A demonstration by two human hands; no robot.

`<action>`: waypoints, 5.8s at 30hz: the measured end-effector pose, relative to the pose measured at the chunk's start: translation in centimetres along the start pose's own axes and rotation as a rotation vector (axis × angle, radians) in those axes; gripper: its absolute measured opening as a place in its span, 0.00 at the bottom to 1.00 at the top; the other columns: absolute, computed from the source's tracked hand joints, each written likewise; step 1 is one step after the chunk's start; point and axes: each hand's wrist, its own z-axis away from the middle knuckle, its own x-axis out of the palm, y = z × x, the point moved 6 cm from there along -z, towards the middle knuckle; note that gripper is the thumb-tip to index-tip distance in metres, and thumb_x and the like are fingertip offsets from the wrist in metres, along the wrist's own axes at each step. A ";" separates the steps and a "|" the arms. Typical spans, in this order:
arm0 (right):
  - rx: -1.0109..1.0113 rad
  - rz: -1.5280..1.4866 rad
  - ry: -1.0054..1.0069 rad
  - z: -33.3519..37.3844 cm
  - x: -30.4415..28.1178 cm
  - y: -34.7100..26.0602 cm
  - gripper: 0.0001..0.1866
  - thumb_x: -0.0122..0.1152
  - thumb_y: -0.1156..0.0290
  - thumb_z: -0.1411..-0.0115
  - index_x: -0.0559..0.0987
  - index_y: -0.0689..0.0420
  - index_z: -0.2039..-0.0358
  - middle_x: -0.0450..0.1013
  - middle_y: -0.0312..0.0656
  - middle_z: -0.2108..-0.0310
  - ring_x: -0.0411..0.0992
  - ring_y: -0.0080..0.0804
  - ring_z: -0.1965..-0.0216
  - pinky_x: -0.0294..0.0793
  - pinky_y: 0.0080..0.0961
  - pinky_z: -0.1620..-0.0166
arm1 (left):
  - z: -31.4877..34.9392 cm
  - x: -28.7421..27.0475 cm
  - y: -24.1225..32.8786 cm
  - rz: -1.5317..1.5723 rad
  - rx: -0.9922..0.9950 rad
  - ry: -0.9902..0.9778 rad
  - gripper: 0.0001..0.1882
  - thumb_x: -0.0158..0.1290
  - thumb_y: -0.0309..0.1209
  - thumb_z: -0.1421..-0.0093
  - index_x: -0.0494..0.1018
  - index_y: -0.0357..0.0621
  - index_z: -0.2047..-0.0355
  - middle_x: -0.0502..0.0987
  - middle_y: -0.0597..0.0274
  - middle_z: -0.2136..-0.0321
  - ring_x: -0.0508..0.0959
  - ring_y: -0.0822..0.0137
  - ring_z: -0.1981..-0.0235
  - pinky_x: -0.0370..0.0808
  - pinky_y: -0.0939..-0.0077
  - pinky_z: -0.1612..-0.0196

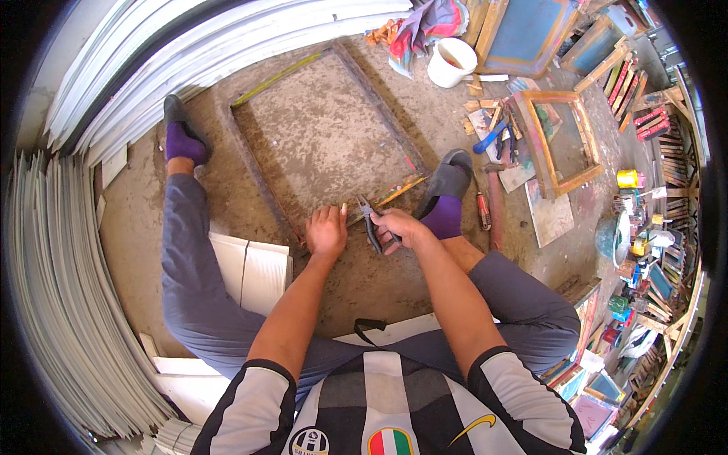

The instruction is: The person sits on the floor and uses pliers to pull staples out of a rectangular wooden frame. They systematically remove the staples along the edges of the frame to detach the screen mesh. The person works continuously on the frame throughout the clip.

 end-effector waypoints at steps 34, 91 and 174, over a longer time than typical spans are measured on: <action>0.012 -0.796 -0.194 1.3 5.2 -3.3 0.24 0.45 0.47 0.29 0.77 0.56 0.65 0.76 0.40 0.77 0.72 0.31 0.81 0.71 0.31 0.75 | -0.2 1.3 0.0 -0.106 -0.049 -0.136 0.14 0.45 0.44 0.30 0.73 0.48 0.60 0.76 0.58 0.60 0.74 0.53 0.55 0.69 0.53 0.53; -0.287 -1.081 -0.402 -2.4 9.8 2.3 0.26 0.45 0.44 0.30 0.71 0.57 0.52 0.74 0.52 0.52 0.74 0.53 0.48 0.74 0.58 0.47 | -0.4 2.2 -6.7 1.229 -0.689 -0.041 0.28 0.44 0.49 0.28 0.77 0.34 0.69 0.76 0.60 0.73 0.73 0.68 0.74 0.71 0.71 0.67; -0.182 -0.231 -0.067 0.8 1.0 5.2 0.27 0.54 0.48 0.31 0.68 0.59 0.45 0.74 0.51 0.57 0.77 0.44 0.57 0.81 0.39 0.62 | 1.0 -1.5 3.4 0.076 0.327 -0.165 0.31 0.56 0.44 0.39 0.66 0.59 0.36 0.59 0.47 0.34 0.63 0.46 0.36 0.57 0.43 0.33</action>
